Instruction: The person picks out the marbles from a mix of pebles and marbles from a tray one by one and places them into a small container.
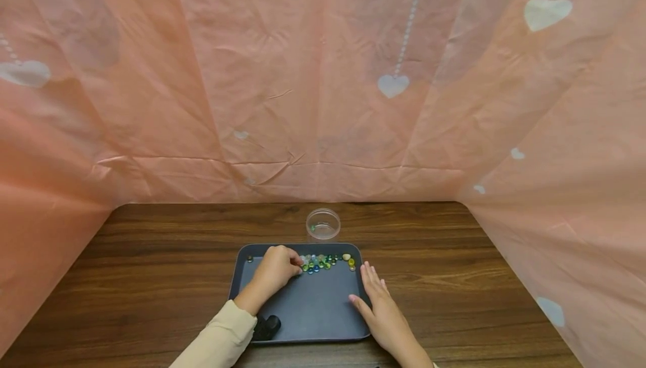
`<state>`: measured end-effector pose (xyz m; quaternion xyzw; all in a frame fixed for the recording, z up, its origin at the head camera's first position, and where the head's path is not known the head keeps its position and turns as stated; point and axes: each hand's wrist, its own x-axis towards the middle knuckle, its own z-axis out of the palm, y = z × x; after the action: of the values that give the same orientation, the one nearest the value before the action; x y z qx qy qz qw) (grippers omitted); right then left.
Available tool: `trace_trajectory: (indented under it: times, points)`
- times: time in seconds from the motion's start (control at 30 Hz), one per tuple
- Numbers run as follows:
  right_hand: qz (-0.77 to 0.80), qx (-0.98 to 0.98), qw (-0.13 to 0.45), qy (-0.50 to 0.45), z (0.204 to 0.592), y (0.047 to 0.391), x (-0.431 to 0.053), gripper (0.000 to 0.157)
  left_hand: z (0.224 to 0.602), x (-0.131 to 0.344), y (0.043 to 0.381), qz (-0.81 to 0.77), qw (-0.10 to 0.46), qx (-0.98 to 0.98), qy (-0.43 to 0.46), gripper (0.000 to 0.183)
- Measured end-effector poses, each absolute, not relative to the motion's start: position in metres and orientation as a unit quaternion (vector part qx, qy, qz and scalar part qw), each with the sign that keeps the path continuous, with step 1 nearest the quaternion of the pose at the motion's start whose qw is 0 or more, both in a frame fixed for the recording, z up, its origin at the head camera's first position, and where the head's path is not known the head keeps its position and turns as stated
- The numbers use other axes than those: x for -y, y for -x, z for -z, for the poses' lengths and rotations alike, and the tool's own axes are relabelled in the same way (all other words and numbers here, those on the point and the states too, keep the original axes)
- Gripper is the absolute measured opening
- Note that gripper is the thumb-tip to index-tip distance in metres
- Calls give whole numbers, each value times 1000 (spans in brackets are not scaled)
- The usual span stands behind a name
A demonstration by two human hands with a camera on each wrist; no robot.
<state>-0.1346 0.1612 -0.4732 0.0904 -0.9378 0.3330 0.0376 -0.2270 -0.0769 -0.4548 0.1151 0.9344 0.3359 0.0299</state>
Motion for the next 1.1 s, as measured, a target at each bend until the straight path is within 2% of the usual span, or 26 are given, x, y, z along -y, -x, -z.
trace_trajectory:
  times: [0.3, 0.47, 0.6, 0.7, 0.83, 1.1]
  points:
    - [-334, 937, 32, -91, 472, 135, -160, 71, 453, 76, 229, -312, 28, -940, -137, 5]
    - [-331, 938, 37, -95, 472, 135, -161, 70, 450, 84, 233, -464, 69, -879, -89, 8]
    - [-328, 939, 39, -96, 472, 134, -161, 71, 441, 92, 237, -607, 126, -784, -37, 24]
    - [-327, 939, 43, -96, 472, 134, -162, 71, 434, 95, 241, -666, 144, -732, -13, 33]
    - [-330, 939, 37, -93, 472, 134, -162, 71, 429, 94, 247, -689, 138, -711, 15, 33]
    - [-342, 936, 27, -81, 473, 132, -161, 71, 427, 88, 253, -713, 117, -691, 12, 31]
